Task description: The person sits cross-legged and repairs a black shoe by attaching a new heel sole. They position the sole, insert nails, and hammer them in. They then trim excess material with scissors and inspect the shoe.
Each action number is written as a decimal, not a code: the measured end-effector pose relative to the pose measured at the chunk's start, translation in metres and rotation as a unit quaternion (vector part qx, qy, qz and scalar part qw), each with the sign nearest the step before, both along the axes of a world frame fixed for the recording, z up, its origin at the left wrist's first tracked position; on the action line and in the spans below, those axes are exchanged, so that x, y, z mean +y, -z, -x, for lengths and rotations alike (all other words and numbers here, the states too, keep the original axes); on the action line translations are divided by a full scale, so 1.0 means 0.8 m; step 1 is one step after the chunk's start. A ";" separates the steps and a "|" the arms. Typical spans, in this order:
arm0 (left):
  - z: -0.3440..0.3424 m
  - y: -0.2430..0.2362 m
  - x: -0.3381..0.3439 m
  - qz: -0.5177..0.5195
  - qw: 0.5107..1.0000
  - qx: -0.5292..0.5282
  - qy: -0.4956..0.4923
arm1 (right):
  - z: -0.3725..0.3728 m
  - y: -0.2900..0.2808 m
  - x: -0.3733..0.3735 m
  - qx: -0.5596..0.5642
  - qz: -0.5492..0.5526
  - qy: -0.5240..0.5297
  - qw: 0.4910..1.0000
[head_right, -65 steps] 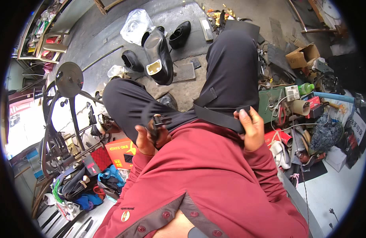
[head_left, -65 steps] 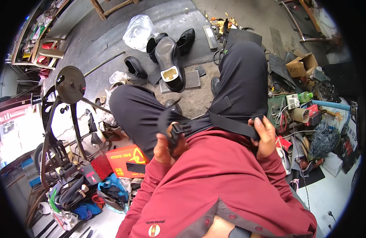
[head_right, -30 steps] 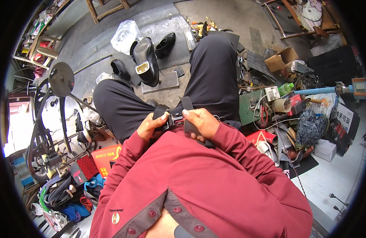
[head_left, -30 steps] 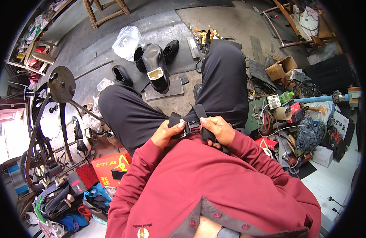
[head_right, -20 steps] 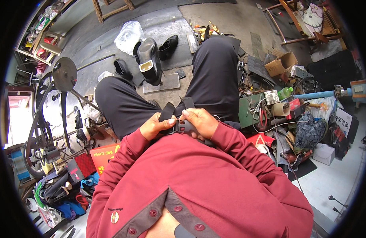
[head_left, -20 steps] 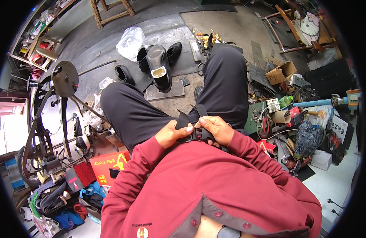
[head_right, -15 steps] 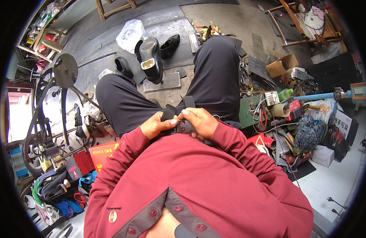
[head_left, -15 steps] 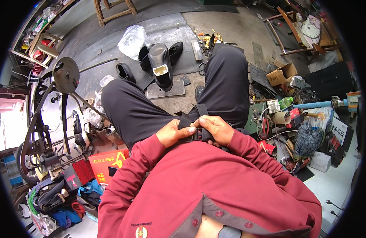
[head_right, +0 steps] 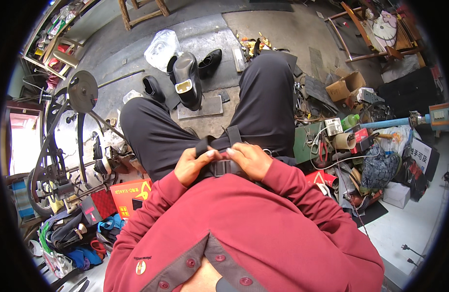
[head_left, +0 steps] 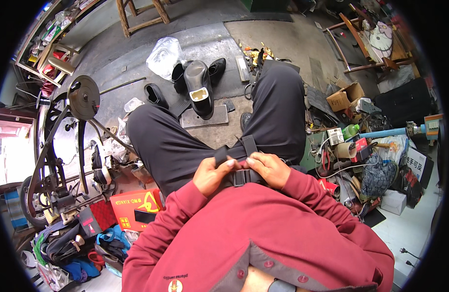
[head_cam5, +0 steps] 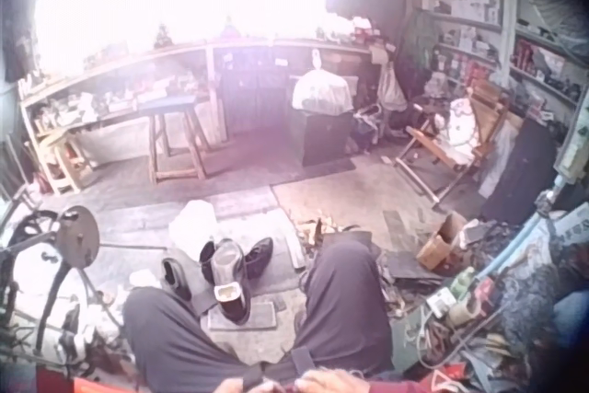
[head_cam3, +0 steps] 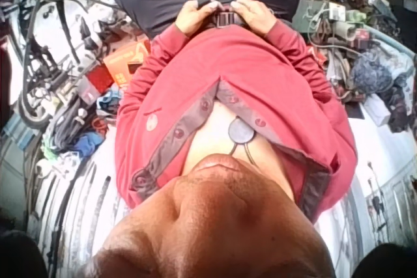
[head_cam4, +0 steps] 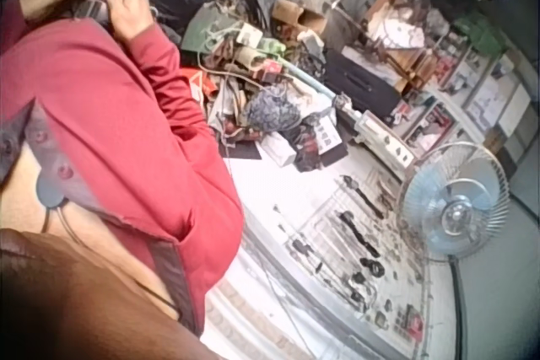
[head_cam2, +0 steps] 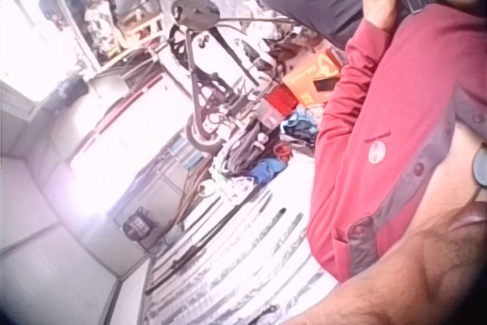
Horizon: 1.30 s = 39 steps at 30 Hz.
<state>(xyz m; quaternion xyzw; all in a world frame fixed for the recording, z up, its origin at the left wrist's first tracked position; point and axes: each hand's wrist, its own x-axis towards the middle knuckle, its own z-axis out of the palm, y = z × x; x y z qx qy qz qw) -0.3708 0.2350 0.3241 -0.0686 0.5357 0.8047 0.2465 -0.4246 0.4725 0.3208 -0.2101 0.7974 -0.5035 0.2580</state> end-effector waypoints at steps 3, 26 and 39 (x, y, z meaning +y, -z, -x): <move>-0.032 0.002 -0.034 0.032 0.993 -0.046 -0.105 | 0.002 -0.022 0.013 -0.018 -0.096 0.015 0.995; 0.079 -0.022 -0.145 0.536 0.751 0.314 -0.225 | 0.352 -0.075 -0.118 0.378 0.013 0.026 0.925; 0.148 0.151 -0.121 0.221 0.930 0.062 -0.285 | 0.473 0.004 -0.139 0.194 -0.015 0.092 0.977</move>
